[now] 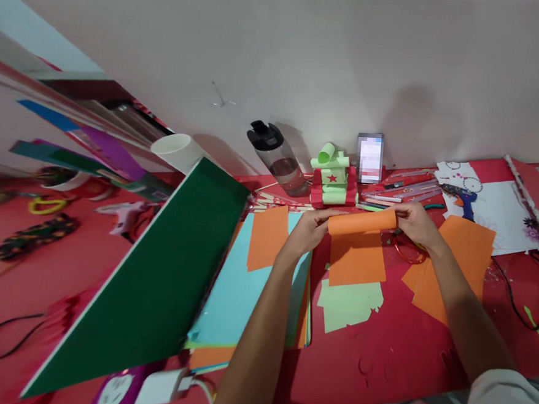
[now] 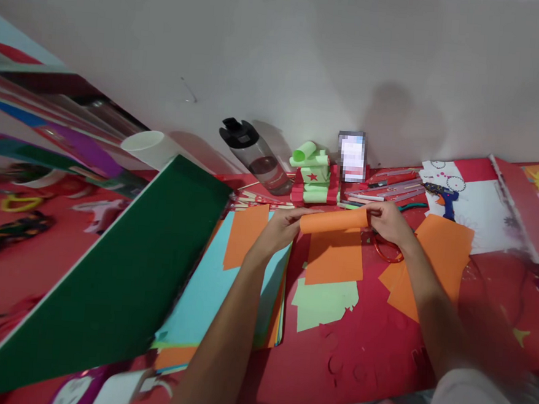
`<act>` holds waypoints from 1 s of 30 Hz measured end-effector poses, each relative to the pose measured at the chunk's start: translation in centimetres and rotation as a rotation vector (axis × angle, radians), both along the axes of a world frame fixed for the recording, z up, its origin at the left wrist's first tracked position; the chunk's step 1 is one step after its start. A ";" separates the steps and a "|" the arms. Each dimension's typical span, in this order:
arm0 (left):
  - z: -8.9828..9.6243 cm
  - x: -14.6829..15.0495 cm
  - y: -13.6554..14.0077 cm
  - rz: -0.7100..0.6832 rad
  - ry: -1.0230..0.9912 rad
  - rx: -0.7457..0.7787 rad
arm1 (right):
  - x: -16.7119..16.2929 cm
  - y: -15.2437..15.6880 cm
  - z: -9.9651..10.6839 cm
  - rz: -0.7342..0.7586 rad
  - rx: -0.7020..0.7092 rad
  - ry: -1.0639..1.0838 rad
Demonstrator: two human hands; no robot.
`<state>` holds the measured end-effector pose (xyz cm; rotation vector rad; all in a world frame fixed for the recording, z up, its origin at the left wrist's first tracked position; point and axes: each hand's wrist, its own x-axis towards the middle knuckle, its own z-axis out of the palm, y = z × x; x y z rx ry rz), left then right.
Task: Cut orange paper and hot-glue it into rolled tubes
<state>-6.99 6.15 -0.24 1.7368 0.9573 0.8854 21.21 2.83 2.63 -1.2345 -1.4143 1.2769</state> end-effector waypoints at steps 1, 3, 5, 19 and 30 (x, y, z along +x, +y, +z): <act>0.1 0.0 0.0 -0.006 0.002 0.003 | 0.0 0.0 0.0 -0.003 0.001 0.002; 0.1 0.0 -0.1 -0.013 0.007 0.007 | 0.1 0.0 -0.1 -0.006 0.001 0.007; 0.1 0.0 -0.2 -0.020 0.011 0.003 | 0.1 0.0 -0.1 0.002 0.003 0.013; -1.1 -0.3 0.2 -0.052 -0.053 -0.096 | -0.3 -0.6 1.1 0.038 0.086 0.010; -1.6 -0.3 0.2 0.011 -0.148 -0.125 | -0.3 -1.8 2.9 0.063 -0.015 0.104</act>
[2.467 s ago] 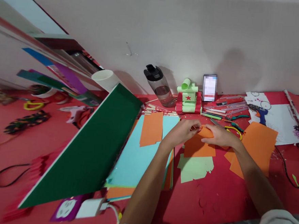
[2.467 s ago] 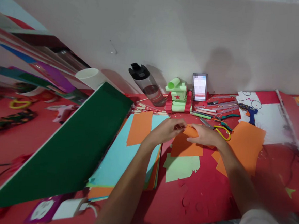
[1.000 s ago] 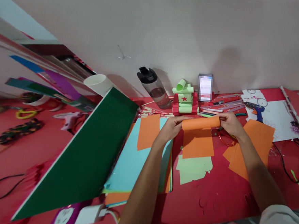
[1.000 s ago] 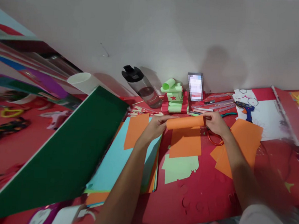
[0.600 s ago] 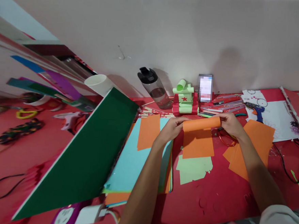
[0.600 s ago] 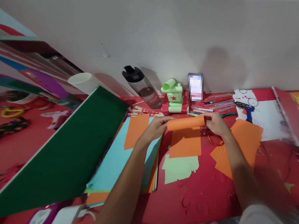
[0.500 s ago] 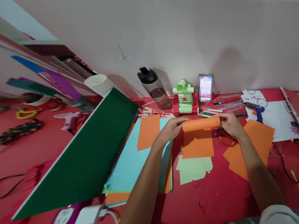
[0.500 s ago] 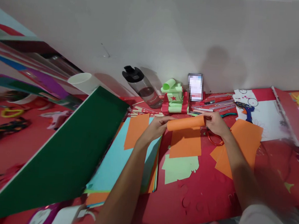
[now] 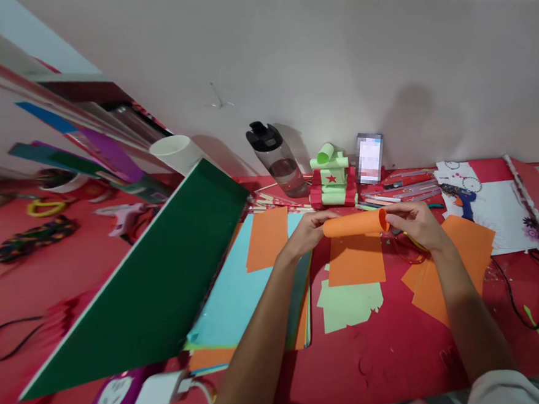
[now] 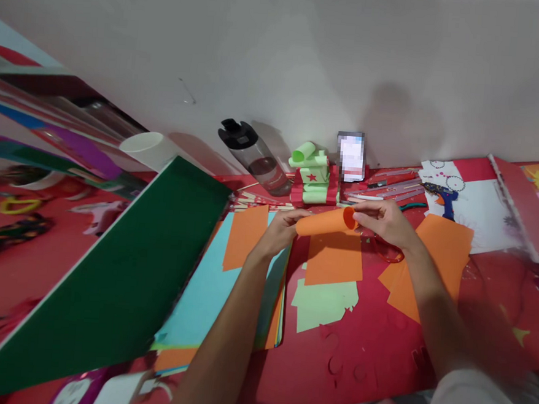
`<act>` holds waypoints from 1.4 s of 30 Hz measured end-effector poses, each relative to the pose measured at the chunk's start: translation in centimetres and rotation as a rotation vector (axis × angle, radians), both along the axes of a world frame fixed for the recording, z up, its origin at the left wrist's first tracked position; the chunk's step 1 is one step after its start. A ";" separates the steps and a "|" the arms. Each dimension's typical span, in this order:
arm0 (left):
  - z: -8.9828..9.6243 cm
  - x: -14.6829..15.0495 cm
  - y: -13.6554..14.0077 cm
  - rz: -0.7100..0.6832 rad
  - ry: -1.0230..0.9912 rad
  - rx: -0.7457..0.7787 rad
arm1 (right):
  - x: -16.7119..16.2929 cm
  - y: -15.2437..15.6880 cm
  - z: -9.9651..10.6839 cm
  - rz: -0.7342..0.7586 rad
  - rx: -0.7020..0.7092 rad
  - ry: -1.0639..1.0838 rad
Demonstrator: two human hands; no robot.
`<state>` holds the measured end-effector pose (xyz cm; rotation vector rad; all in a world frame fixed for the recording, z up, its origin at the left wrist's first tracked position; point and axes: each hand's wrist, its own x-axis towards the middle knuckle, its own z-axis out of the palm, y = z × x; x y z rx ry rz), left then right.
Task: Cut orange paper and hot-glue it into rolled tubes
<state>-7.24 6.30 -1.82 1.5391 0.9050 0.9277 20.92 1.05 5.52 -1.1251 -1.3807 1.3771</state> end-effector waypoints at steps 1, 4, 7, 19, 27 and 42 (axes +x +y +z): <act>0.0 0.0 0.0 -0.003 -0.008 -0.004 | 0.1 0.0 0.0 0.005 0.002 0.001; 0.0 0.1 -0.1 -0.013 -0.027 -0.021 | 0.2 0.2 0.0 0.023 0.019 0.007; 0.0 0.1 0.0 -0.013 -0.011 -0.034 | 0.4 0.3 -0.2 0.033 0.009 0.020; 0.3 -0.4 0.3 -0.063 0.082 -0.022 | 1.4 1.4 -1.9 -0.019 -0.010 -0.060; 1.9 0.0 -0.2 -0.089 0.146 0.049 | 1.8 1.5 -2.3 0.018 -0.093 -0.062; 2.5 0.5 -0.7 -0.104 0.131 -0.005 | 1.0 1.1 -1.5 0.081 -0.207 -0.040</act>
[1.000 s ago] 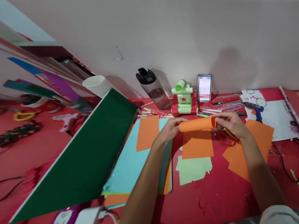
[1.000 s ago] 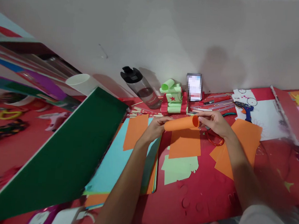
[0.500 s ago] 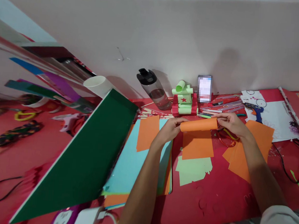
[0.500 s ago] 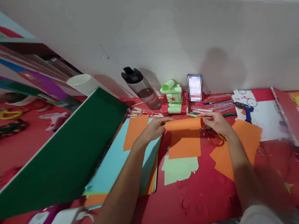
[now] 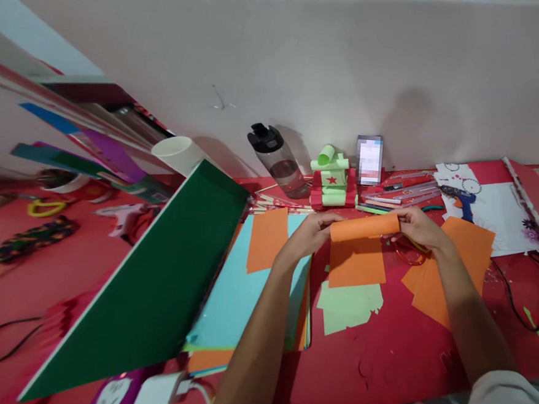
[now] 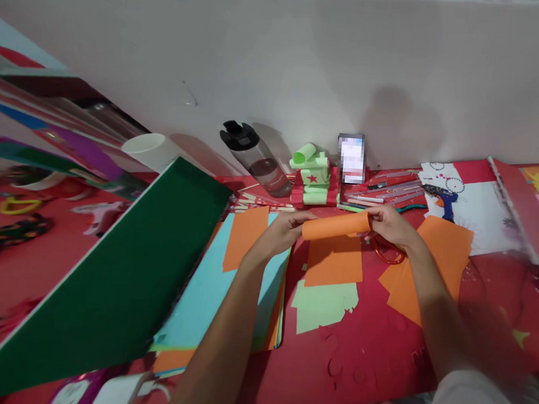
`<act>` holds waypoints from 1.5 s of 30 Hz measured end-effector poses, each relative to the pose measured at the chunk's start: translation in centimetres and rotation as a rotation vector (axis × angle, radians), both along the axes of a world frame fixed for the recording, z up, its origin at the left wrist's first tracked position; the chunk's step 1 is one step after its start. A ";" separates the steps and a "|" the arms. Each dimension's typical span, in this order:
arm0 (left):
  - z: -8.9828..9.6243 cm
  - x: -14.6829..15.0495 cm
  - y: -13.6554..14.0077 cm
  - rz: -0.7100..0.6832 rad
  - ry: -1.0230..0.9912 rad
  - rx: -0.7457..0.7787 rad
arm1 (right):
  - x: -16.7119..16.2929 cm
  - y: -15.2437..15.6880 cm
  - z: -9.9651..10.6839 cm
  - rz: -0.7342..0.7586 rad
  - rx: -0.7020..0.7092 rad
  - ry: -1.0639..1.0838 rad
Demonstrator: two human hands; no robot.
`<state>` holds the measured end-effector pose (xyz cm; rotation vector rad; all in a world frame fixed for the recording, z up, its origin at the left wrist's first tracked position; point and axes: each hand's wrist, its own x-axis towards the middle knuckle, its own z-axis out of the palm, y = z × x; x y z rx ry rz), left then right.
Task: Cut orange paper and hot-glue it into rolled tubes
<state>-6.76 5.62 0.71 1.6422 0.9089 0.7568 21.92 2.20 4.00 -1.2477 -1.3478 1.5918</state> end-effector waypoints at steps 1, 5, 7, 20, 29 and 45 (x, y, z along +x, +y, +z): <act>0.0 0.0 0.0 -0.007 0.002 -0.002 | -0.1 0.0 -0.1 0.000 0.005 -0.003; 0.0 0.1 -0.2 -0.028 0.016 -0.009 | -0.1 0.0 -0.5 0.022 0.016 -0.004; 0.1 0.2 -0.2 -0.020 0.016 -0.016 | 0.0 0.0 -0.6 0.029 0.037 -0.013; -1.9 0.9 0.3 0.052 -0.070 -0.162 | -0.6 0.1 -0.2 0.032 0.157 -0.104; -1.6 1.1 0.2 0.080 -0.100 -0.152 | -0.5 0.3 -0.4 0.039 0.171 -0.100; -0.7 1.4 0.0 0.078 -0.056 -0.117 | 0.1 0.9 -2.3 -0.091 -0.036 0.071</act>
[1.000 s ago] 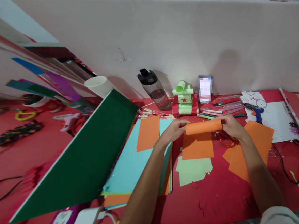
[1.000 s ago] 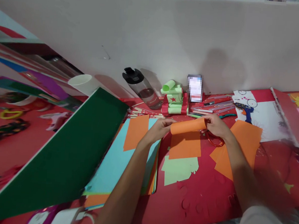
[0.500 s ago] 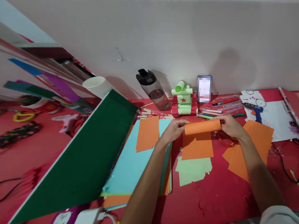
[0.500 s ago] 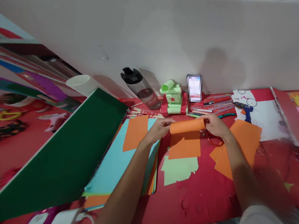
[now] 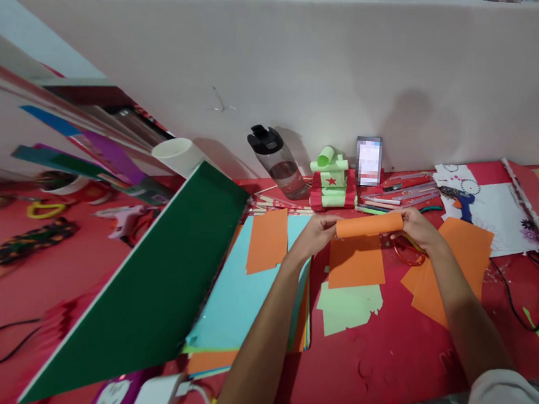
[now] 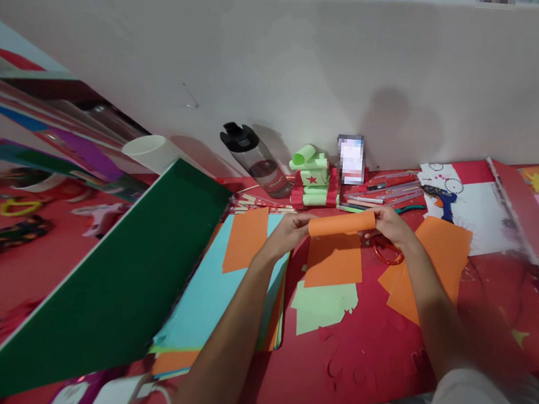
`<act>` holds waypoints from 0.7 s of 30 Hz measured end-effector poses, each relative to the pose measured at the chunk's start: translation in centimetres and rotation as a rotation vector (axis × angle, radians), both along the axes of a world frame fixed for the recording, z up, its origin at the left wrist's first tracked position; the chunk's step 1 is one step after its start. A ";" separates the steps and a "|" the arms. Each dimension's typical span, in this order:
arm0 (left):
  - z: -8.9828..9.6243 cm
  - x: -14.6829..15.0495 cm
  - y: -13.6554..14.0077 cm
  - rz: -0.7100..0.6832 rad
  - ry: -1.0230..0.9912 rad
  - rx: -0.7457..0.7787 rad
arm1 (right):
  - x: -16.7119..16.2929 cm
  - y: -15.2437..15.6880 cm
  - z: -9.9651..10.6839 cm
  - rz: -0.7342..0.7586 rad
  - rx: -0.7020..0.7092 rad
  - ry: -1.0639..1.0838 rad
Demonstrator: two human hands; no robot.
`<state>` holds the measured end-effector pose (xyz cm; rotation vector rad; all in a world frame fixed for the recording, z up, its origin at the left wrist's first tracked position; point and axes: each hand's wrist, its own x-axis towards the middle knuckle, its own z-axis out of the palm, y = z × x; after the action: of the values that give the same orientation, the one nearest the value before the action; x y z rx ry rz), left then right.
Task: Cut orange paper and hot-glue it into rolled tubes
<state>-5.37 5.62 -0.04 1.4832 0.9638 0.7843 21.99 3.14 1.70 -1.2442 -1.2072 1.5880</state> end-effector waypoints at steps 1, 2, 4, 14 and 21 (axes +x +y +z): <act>0.0 0.1 0.0 -0.002 -0.003 -0.005 | 0.1 0.1 -0.2 -0.010 -0.017 0.008; 0.0 0.1 0.0 -0.001 -0.005 -0.007 | 0.1 0.2 -0.4 -0.016 -0.026 0.013; 0.1 0.1 0.0 0.005 -0.003 -0.013 | 0.3 0.3 -0.6 -0.024 -0.027 0.016; 2.5 0.2 -1.0 -0.013 0.041 0.016 | 1.1 0.7 -1.7 -0.122 0.037 0.025; 4.7 0.0 -2.2 -0.065 -0.070 0.067 | 1.5 0.5 -1.7 -0.148 -0.025 0.167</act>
<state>-5.40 3.43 4.64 1.5274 0.8402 0.8226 23.51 3.59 0.05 -1.1637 -0.9709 1.5681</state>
